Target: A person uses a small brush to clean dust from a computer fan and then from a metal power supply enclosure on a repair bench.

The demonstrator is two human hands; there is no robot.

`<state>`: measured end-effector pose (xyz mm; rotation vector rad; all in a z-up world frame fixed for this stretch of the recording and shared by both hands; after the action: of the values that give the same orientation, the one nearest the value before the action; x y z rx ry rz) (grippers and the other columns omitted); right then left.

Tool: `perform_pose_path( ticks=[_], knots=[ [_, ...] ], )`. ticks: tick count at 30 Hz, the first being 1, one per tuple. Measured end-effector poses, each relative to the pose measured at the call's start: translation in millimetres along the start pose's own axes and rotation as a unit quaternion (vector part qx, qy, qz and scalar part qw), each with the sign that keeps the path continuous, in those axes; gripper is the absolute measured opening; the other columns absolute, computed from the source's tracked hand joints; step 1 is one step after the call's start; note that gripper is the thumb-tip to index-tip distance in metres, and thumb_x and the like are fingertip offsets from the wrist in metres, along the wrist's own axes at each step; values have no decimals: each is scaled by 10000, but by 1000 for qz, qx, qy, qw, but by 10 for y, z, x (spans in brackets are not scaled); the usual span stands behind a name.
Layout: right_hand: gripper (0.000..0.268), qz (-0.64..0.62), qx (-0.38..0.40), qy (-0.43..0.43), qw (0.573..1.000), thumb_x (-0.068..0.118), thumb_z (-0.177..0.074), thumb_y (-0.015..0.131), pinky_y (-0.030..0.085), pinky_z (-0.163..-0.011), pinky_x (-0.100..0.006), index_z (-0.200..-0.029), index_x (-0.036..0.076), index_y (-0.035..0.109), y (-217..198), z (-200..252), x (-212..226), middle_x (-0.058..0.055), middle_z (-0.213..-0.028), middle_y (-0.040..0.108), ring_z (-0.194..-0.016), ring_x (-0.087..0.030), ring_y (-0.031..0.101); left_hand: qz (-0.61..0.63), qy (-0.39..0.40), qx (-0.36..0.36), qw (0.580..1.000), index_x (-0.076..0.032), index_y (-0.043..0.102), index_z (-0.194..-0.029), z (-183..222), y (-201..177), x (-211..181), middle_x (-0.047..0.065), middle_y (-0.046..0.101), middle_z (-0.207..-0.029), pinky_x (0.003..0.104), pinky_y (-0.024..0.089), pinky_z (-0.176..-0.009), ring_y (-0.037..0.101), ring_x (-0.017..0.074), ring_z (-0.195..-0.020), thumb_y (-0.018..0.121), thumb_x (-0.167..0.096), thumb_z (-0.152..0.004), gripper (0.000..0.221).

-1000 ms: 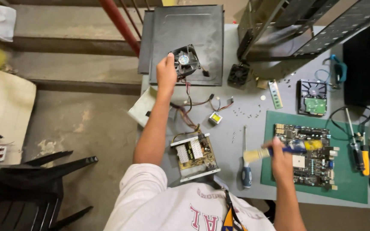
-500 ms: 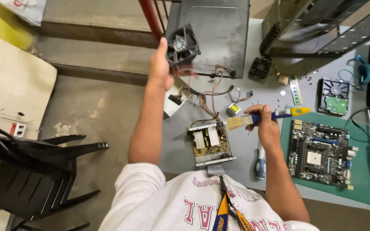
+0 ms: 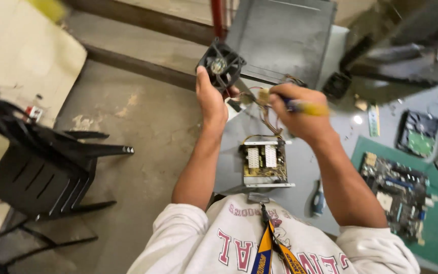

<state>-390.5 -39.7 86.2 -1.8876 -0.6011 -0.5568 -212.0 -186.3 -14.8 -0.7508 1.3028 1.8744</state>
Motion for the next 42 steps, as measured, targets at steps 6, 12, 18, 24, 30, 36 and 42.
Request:
perform_pose_path(
  ticks=[6, 12, 18, 24, 30, 36, 42],
  knots=[
    [163, 52, 70, -114, 990, 161, -942, 814, 616, -788, -554, -1092, 113, 773, 672, -188, 527, -184, -928, 814, -866, -435, 790, 151, -13, -44, 987, -79, 647, -1028, -449, -676, -66, 155, 685, -722, 246, 314, -276, 491, 195, -343, 502, -688, -1077, 627],
    [269, -328, -34, -66, 942, 173, -1136, 668, 618, -768, -314, -1268, -54, 723, 519, -362, 996, -187, -1104, 739, -795, -244, 754, 260, -43, 89, 961, -142, 548, -694, -137, -944, -1019, 9, 306, -490, 314, 73, -341, 193, 111, -326, 547, -724, -920, 625],
    [146, -129, 268, -74, 952, 222, -1045, 675, 533, -739, -317, -1054, 139, 796, 1271, -337, 1097, 0, -859, 786, -753, -145, 682, 342, 78, 190, 917, -131, 657, -806, 10, -1367, -1507, -13, 428, -564, 296, 104, -376, 213, 113, -377, 509, -458, -1069, 444],
    [220, -326, 256, -170, 894, 65, -1097, 580, 541, -829, -342, -910, 70, 697, 1589, -260, 1447, -64, -857, 735, -837, -192, 681, 345, -9, 261, 902, -156, 454, -714, -105, -1495, -1444, -3, 248, -462, 333, 265, -413, 210, 189, -366, 535, -677, -928, 569],
    [193, -304, 76, -194, 930, 163, -1152, 637, 511, -937, -388, -1231, 20, 739, 1447, -352, 1434, -102, -1074, 719, -966, -225, 658, 398, 110, 309, 857, -42, 606, -952, -248, -1618, -1576, -3, 431, -675, 325, 154, -367, 245, 109, -412, 454, -392, -1116, 416],
    [216, -325, 171, -284, 886, 73, -1150, 550, 640, -651, -259, -1018, 16, 712, 1517, -301, 1281, -124, -963, 776, -824, -201, 787, 425, 63, 341, 836, -135, 515, -984, -75, -1549, -1605, -14, 464, -686, 275, 133, -441, 272, 77, -425, 565, -347, -1063, 231],
    [205, -238, 323, -108, 910, 198, -1072, 618, 580, -561, -266, -1071, 65, 773, 1409, -338, 1706, -54, -782, 777, -651, -134, 717, 467, 45, 416, 779, -103, 497, -1141, -111, -1444, -1376, -5, 492, -740, 278, 220, -491, 310, 87, -466, 531, -154, -1040, 119]
  ],
)
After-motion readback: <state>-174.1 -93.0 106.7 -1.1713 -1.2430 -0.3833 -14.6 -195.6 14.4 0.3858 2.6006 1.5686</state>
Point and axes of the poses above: each hand's wrist, its own z-axis away from the middle knuckle, its own y-axis out of the palm, x = y × z, the point moved 4 cm from there along -z, towards the middle knuckle
